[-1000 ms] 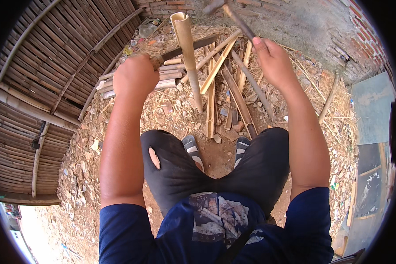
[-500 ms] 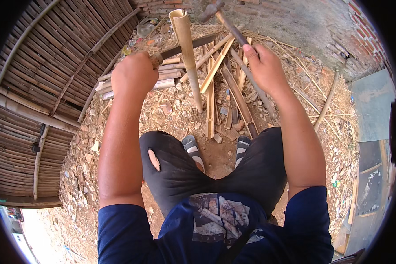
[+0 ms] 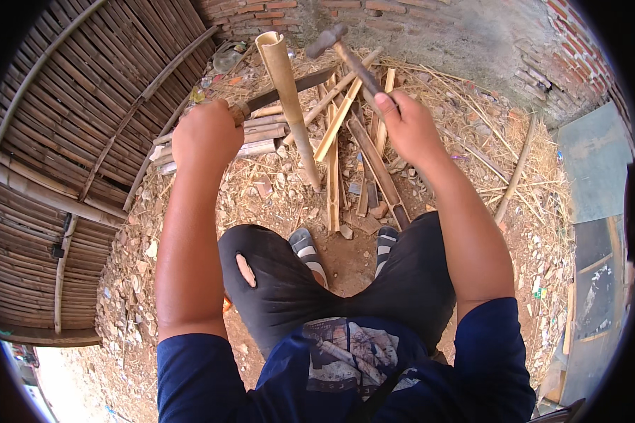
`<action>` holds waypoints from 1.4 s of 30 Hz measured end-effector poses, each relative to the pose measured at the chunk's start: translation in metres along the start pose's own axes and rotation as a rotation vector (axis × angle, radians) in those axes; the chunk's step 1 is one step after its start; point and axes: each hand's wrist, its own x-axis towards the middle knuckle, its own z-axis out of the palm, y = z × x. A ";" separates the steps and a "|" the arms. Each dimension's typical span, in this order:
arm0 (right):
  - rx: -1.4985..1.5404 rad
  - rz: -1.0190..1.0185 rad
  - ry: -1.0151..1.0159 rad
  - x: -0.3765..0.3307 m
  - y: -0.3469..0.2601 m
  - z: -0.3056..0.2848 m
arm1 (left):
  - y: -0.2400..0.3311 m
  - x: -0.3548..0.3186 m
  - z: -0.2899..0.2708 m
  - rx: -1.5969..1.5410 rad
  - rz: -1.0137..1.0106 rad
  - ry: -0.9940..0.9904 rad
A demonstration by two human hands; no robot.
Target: The person splits bamboo pieces by hitting a knife into the top of the bamboo stalk with a hammer and then pulling the knife down through the length of the bamboo.
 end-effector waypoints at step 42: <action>0.004 -0.030 0.272 -0.005 0.010 0.024 | 0.002 0.001 -0.002 0.043 0.004 -0.023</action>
